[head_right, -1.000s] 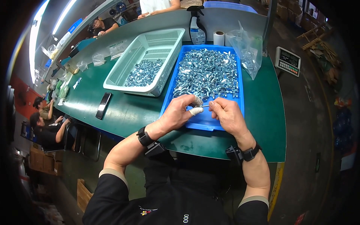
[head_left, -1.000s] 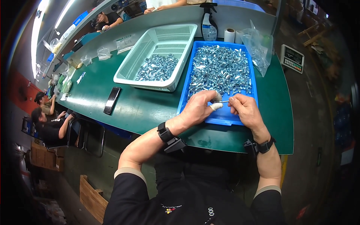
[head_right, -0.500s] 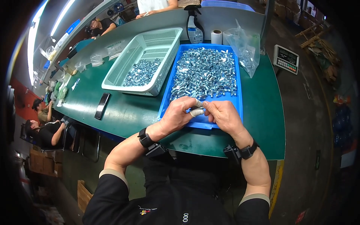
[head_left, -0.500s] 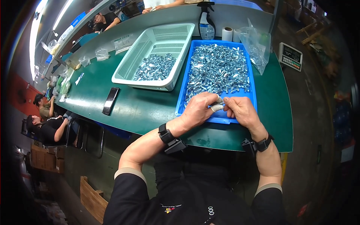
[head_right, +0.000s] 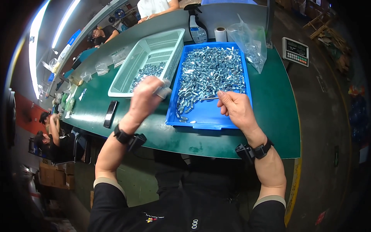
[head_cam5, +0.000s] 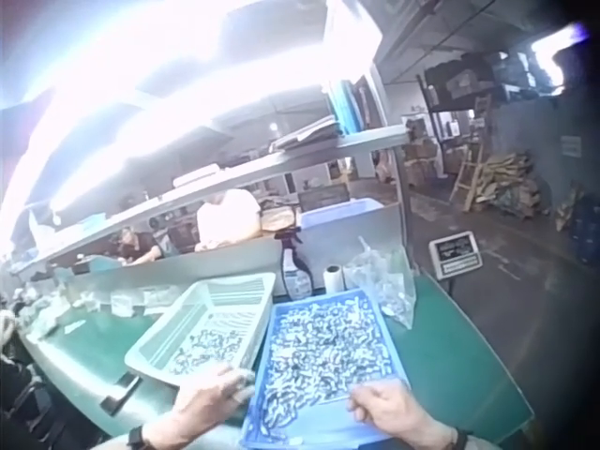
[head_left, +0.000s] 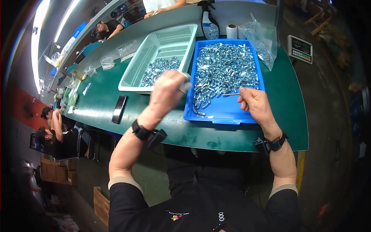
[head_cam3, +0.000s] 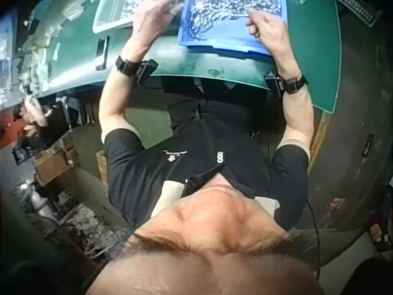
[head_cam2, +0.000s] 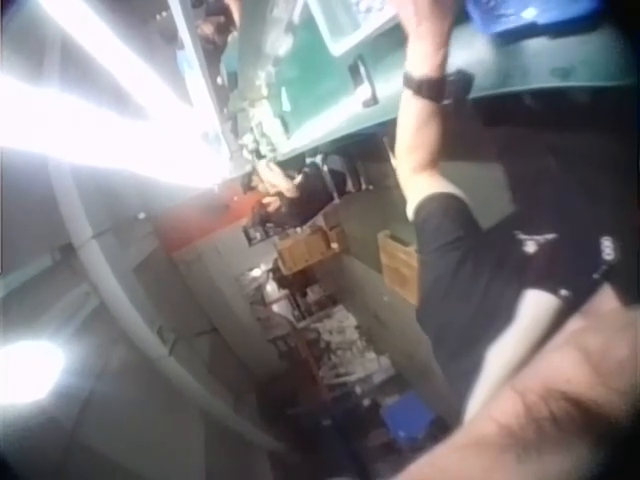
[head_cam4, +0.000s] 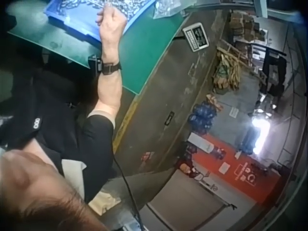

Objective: The person picks up a metal rod and a small metal component from a blue tray, fits the component onto the rod, and places the assembled unit into a white basket.

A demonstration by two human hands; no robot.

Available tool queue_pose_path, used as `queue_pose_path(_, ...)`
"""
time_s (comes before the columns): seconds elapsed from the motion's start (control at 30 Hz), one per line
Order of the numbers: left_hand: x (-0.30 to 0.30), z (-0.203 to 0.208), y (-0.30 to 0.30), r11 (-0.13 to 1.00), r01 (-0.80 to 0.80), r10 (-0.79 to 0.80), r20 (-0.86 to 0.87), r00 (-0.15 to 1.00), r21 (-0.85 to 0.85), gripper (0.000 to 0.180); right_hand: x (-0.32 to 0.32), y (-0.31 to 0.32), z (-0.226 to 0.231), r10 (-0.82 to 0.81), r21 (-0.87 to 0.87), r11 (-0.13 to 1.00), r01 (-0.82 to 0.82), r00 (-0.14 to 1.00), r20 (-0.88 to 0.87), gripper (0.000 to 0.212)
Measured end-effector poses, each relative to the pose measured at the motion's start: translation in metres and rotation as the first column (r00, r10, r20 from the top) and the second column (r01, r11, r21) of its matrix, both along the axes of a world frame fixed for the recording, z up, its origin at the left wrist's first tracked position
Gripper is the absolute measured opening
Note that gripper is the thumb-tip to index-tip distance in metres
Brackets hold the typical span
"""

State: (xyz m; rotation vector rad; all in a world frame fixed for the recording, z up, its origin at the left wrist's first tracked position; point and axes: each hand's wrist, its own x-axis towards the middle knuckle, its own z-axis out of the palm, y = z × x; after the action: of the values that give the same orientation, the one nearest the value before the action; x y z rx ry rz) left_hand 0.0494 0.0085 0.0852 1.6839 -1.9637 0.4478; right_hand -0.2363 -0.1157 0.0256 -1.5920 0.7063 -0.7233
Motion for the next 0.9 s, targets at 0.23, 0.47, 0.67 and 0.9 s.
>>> queue_pose_path(0.23, -0.024, -0.064, -0.012, 0.927, 0.048, -0.094, 0.107, 0.990, 0.372, 0.016, 0.008, 0.000, -0.017, 0.064, -0.032, 0.997, -0.066, 0.997, -0.045, 0.042)
queue_pose_path(0.47, -0.029, -0.063, -0.013, 0.933, 0.077, -0.093, 0.030, 0.995, 0.351, 0.014, 0.007, 0.007, -0.008, 0.059, -0.219, 0.969, -0.112, 0.971, -0.233, 0.030)
queue_pose_path(0.67, -0.030, -0.064, -0.011, 0.926, 0.090, -0.085, -0.032, 0.996, 0.366, 0.015, 0.007, 0.008, -0.009, 0.053, -0.269, 0.954, -0.129, 0.961, -0.273, 0.031)
queue_pose_path(0.9, -0.034, -0.060, -0.010, 0.908, 0.125, -0.085, -0.116, 0.990, 0.400, 0.018, 0.007, 0.007, -0.011, 0.051, -0.272, 0.954, -0.128, 0.961, -0.273, 0.031)
